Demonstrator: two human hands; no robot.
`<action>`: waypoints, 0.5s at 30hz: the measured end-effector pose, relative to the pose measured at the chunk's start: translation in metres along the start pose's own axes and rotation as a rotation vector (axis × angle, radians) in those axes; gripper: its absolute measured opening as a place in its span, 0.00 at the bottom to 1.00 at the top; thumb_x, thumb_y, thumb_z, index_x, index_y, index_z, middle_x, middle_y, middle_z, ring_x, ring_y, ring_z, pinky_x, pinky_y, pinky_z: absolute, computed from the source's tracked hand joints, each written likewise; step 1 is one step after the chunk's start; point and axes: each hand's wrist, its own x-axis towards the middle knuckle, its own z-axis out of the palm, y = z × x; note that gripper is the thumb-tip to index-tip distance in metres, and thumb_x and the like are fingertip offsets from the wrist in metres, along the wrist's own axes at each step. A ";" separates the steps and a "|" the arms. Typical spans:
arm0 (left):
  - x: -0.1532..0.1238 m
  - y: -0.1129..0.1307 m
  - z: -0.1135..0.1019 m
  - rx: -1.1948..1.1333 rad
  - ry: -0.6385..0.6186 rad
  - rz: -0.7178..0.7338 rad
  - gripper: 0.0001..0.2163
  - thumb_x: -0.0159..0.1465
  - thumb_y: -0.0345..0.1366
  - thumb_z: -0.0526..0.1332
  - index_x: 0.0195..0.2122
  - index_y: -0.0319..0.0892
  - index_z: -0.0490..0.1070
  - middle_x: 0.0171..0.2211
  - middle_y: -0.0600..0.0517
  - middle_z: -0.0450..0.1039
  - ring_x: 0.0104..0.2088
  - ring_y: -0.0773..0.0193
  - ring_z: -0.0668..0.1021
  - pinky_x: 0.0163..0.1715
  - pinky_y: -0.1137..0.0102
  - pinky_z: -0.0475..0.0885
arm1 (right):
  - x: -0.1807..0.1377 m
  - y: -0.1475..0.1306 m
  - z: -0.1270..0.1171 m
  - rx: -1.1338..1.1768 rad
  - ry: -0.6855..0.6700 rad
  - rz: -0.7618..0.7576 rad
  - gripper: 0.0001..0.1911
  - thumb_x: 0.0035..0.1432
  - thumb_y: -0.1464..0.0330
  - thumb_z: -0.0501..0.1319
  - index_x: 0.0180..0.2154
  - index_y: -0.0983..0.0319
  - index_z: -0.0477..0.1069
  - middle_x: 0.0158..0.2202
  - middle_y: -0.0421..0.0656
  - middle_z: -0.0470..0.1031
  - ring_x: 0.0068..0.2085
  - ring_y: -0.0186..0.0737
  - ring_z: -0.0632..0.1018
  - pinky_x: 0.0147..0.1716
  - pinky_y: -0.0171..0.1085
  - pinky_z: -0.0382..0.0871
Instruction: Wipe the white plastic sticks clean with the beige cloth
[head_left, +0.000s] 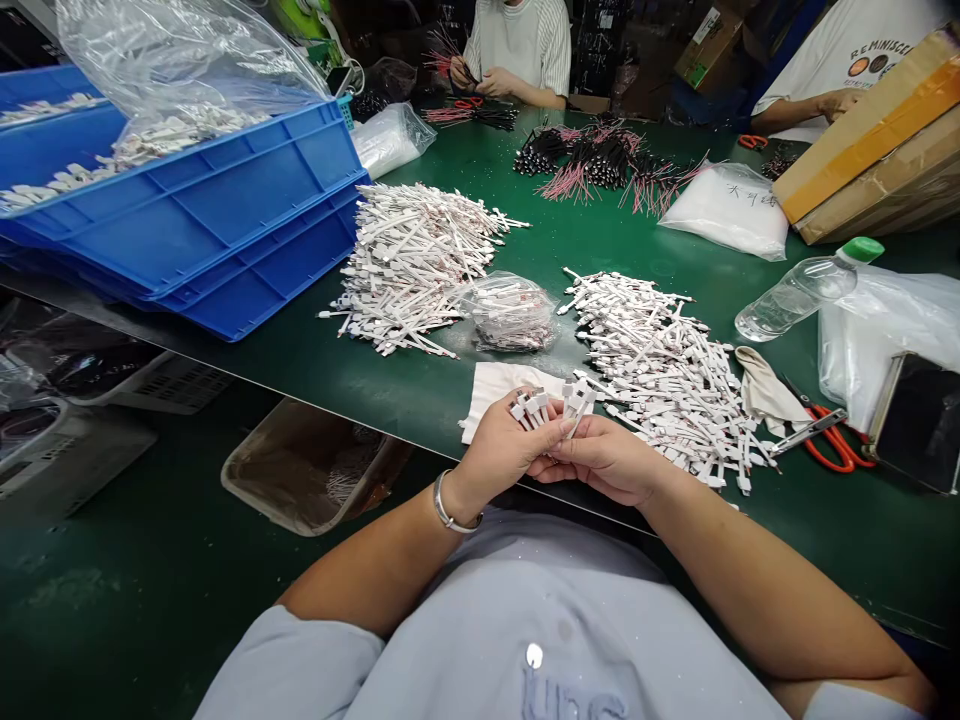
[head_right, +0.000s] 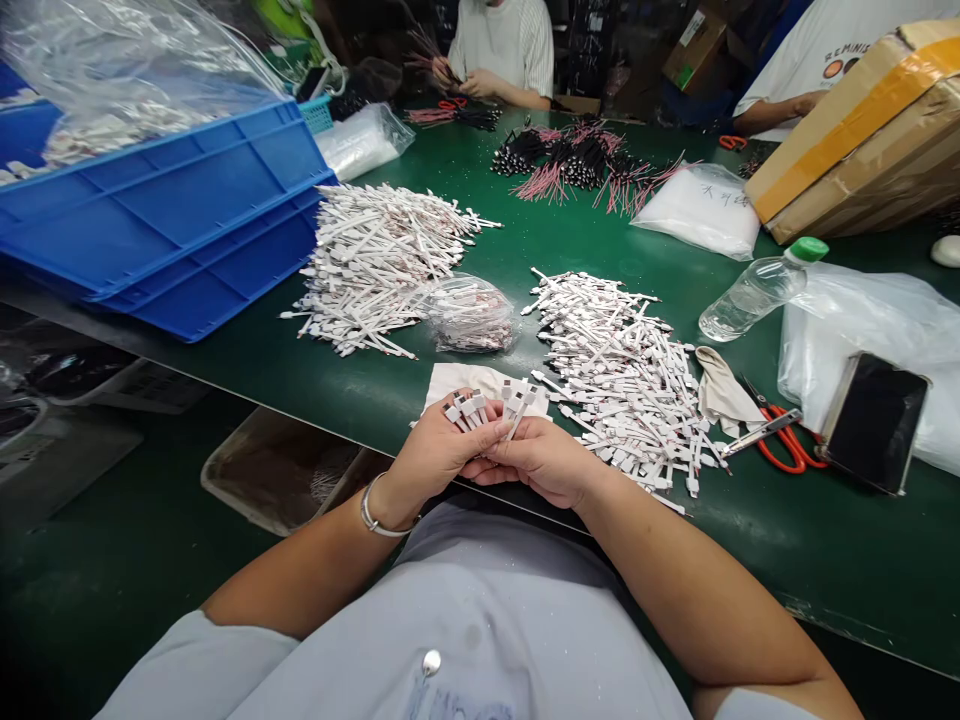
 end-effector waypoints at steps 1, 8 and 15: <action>0.000 0.001 -0.001 0.016 -0.014 -0.003 0.14 0.50 0.38 0.70 0.34 0.37 0.71 0.31 0.51 0.74 0.33 0.65 0.74 0.36 0.71 0.70 | 0.000 0.000 0.000 -0.010 0.005 -0.003 0.22 0.44 0.61 0.78 0.35 0.70 0.76 0.33 0.50 0.75 0.36 0.39 0.77 0.39 0.31 0.74; 0.001 0.002 -0.003 0.092 -0.087 0.051 0.11 0.53 0.39 0.67 0.32 0.38 0.72 0.30 0.52 0.74 0.31 0.65 0.74 0.35 0.71 0.68 | 0.001 0.001 0.001 -0.019 0.025 -0.004 0.23 0.43 0.61 0.78 0.34 0.69 0.76 0.32 0.50 0.75 0.36 0.39 0.77 0.38 0.31 0.74; 0.001 -0.004 -0.001 0.057 -0.024 0.158 0.10 0.56 0.38 0.64 0.26 0.40 0.64 0.27 0.56 0.68 0.28 0.69 0.70 0.33 0.73 0.66 | -0.001 -0.001 0.001 0.011 -0.016 -0.005 0.22 0.44 0.62 0.78 0.34 0.70 0.76 0.33 0.50 0.75 0.36 0.40 0.77 0.39 0.32 0.74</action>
